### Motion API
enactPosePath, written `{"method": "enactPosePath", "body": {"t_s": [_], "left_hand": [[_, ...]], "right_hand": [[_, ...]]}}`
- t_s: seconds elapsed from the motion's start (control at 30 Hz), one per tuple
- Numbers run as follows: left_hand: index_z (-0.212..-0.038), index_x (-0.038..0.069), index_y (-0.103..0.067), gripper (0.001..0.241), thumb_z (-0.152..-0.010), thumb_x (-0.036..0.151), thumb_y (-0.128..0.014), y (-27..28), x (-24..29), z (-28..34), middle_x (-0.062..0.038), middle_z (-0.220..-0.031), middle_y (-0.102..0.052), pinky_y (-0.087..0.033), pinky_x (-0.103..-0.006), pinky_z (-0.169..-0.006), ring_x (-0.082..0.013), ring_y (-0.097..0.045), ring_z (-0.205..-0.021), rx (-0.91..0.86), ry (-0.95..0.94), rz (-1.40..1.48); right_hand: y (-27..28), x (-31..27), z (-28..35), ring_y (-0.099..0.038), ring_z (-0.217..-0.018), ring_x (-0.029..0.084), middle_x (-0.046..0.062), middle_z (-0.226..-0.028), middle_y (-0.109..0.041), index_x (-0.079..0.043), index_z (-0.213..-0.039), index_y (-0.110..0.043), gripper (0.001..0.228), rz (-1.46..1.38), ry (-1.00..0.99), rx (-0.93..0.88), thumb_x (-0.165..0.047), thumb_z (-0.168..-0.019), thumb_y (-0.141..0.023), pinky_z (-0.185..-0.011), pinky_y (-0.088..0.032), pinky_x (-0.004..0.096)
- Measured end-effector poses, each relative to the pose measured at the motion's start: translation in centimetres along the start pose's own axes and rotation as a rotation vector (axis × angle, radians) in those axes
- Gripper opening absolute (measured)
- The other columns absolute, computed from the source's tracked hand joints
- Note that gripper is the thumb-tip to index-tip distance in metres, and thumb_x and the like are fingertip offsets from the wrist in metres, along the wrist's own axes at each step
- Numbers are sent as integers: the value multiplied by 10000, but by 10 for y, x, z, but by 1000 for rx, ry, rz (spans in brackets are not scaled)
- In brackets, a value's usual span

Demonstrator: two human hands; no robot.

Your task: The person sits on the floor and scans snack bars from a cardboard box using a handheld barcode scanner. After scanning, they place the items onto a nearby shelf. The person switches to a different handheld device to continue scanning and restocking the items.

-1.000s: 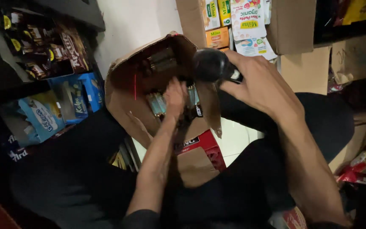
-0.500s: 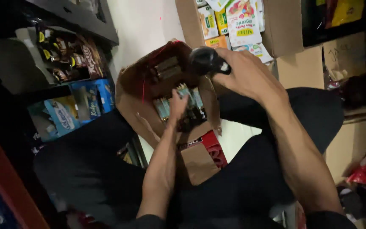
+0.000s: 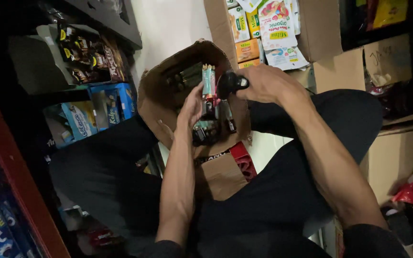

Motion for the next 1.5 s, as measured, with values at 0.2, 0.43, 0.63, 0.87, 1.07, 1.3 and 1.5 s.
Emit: {"method": "enactPosePath", "body": {"t_s": [0.2, 0.43, 0.63, 0.87, 1.07, 1.3, 1.5], "left_hand": [[-1215, 122, -667, 357, -969, 381, -645, -21, 25, 13, -200, -1190, -682, -665, -394, -747, -302, -727, -951, 27, -27, 26], [-1162, 63, -694, 320, -970, 300, -596, -37, 37, 20, -196, -1242, -688, -616, -335, -722, -261, -702, -961, 4, -48, 45], [-1178, 7, -696, 330, -973, 261, -647, -44, 38, 34, -197, -1240, -701, -592, -293, -774, -256, -727, -948, -6, -27, 157], [-1220, 51, -699, 338, -1005, 303, -627, -21, 31, 22, -165, -1219, -708, -594, -325, -842, -255, -703, -986, 18, -53, 63], [-1344, 115, -665, 560, -928, 466, -797, 51, 18, -21, -176, -1159, -748, -577, -417, -911, -315, -703, -1087, 172, -165, -910], [-1013, 83, -689, 195, -903, 237, -644, 172, -46, -106, -152, -880, -660, -498, -474, -694, -340, -656, -847, 680, -504, -2068], [-1238, 112, -502, 292, -964, 143, -598, 171, -73, -168, -87, -1160, -546, -469, -387, -903, -237, -600, -1035, 968, -699, -3254]], "right_hand": [[-13, 16, -14, -676, -1090, 493, 255, -1116, -744, -70, -1190, -726, 450, -25, 14, -40, -424, -914, -704, -962, -519, 592], [-8, 7, -10, -711, -1005, 451, 235, -1037, -763, -66, -1069, -747, 375, -56, 5, -46, -403, -910, -701, -916, -543, 561], [-3, -2, -5, -647, -1170, 482, 282, -1209, -708, -75, -1317, -679, 485, -47, 24, -73, -346, -916, -713, -1009, -499, 609], [15, -25, 17, -602, -1229, 494, 329, -1253, -660, -5, -1382, -614, 489, -178, -46, -33, -202, -945, -710, -1062, -435, 635], [27, -21, 9, -607, -1203, 509, 294, -1242, -677, -49, -1407, -568, 534, -85, 90, 85, -267, -927, -652, -1008, -470, 656], [28, -18, 0, -624, -1138, 542, 323, -1152, -694, -40, -1361, -596, 503, -88, 81, 97, -211, -895, -673, -969, -472, 667], [26, -8, -14, -658, -1084, 516, 283, -1081, -716, -114, -1339, -595, 484, -115, 30, 61, -213, -872, -680, -900, -512, 644]]}}
Point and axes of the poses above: each hand's wrist, its own z-axis away from the middle knuckle, its own y-axis out of the back of the hand, x = y × z, the point moved 4 cm from there along -z, towards the middle knuckle
